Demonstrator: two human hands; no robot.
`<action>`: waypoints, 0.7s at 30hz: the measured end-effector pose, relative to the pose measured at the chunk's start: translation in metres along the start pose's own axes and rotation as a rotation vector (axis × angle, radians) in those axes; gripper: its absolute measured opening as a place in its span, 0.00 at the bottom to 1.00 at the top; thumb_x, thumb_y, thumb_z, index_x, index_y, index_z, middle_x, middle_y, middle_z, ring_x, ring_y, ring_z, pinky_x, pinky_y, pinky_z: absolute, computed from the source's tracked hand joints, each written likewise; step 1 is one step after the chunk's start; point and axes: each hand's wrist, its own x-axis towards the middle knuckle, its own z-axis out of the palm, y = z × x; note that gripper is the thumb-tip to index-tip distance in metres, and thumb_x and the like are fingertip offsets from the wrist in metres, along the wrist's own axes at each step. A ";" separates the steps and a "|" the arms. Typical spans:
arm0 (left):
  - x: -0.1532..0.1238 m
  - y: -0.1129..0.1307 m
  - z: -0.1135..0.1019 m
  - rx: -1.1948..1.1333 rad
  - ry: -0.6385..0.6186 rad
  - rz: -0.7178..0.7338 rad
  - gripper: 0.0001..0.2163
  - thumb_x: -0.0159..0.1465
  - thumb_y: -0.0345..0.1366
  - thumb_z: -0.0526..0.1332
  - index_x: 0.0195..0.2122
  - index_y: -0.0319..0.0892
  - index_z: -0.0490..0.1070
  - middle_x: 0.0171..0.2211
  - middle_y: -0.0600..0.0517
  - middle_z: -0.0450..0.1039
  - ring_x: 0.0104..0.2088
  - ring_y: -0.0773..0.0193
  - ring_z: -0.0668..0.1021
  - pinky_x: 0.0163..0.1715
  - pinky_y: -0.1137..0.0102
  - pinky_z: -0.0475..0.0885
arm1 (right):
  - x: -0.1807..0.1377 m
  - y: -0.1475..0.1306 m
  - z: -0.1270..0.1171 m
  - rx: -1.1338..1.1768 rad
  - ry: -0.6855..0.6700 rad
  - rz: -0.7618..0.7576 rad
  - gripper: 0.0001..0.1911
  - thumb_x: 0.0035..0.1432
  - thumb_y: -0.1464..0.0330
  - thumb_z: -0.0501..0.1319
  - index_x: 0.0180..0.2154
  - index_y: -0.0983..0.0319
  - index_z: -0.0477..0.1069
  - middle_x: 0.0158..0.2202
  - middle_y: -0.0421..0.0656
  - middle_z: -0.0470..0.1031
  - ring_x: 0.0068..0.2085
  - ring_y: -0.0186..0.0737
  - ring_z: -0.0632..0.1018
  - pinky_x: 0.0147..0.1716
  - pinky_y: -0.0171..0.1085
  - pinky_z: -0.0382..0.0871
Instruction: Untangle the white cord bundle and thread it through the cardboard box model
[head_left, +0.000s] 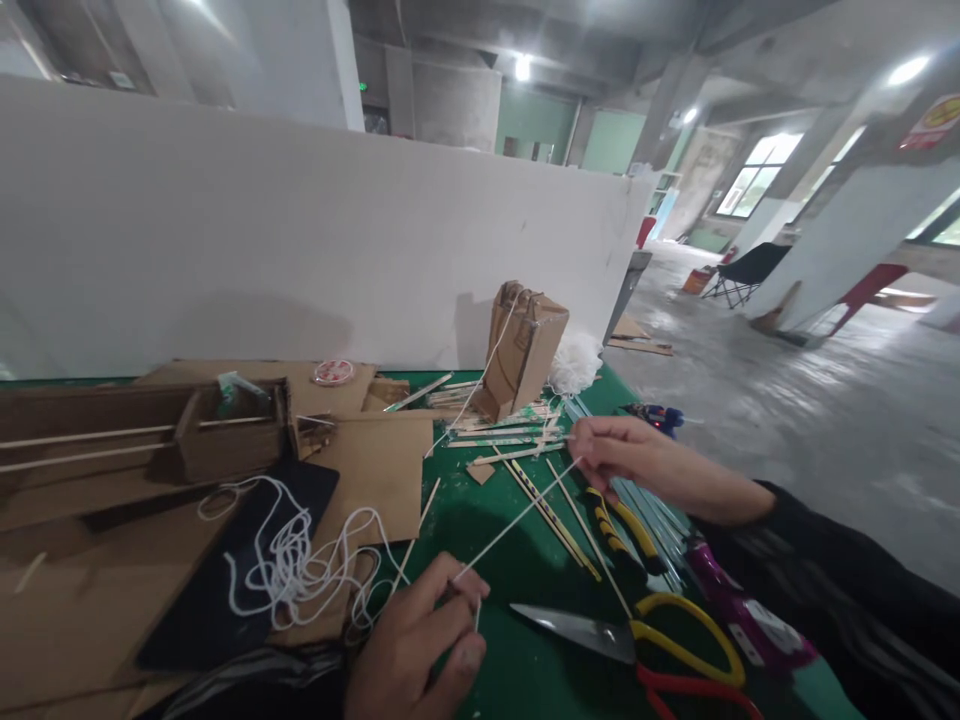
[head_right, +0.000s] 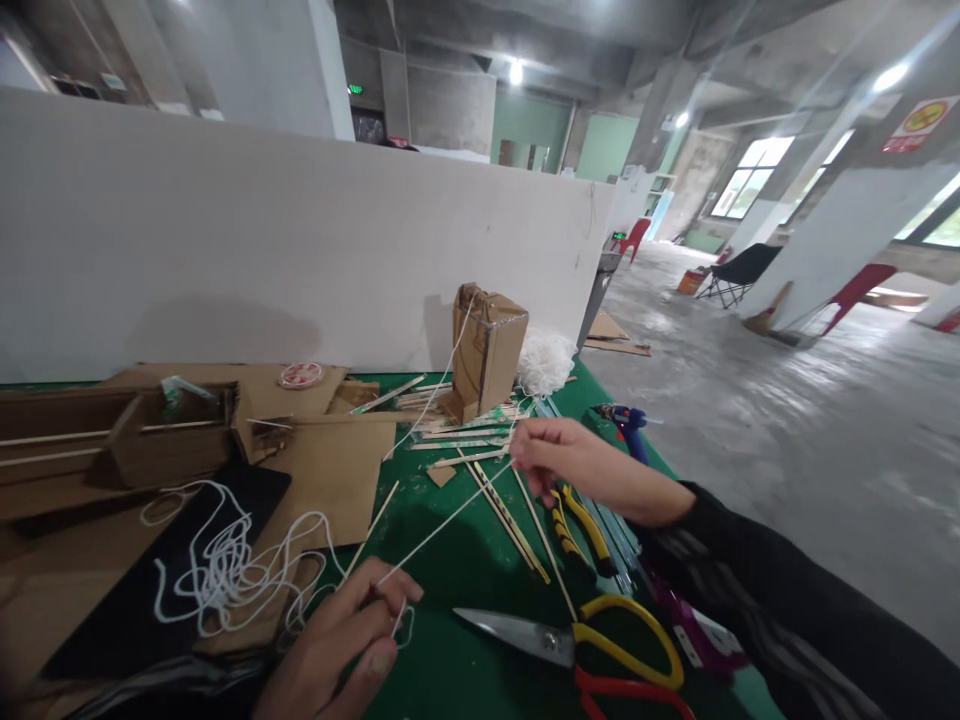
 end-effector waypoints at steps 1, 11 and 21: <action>0.001 0.000 -0.001 0.004 -0.009 -0.017 0.15 0.71 0.39 0.46 0.30 0.43 0.66 0.44 0.45 0.68 0.45 0.58 0.74 0.44 0.68 0.71 | -0.002 -0.004 -0.004 0.030 0.039 -0.035 0.14 0.62 0.61 0.61 0.29 0.63 0.66 0.24 0.37 0.66 0.25 0.30 0.68 0.25 0.29 0.67; 0.011 0.000 -0.004 0.080 0.035 0.070 0.13 0.67 0.33 0.51 0.24 0.41 0.62 0.49 0.46 0.69 0.48 0.59 0.73 0.44 0.69 0.70 | -0.009 -0.021 -0.045 0.308 0.464 -0.264 0.08 0.57 0.69 0.62 0.26 0.62 0.68 0.30 0.39 0.68 0.26 0.32 0.70 0.23 0.33 0.67; -0.002 -0.013 0.012 0.348 -0.213 0.345 0.22 0.71 0.39 0.41 0.19 0.41 0.50 0.16 0.57 0.61 0.20 0.69 0.66 0.25 0.69 0.57 | -0.001 -0.011 -0.063 0.440 0.679 -0.417 0.04 0.47 0.70 0.64 0.23 0.61 0.71 0.27 0.39 0.67 0.30 0.35 0.71 0.29 0.35 0.72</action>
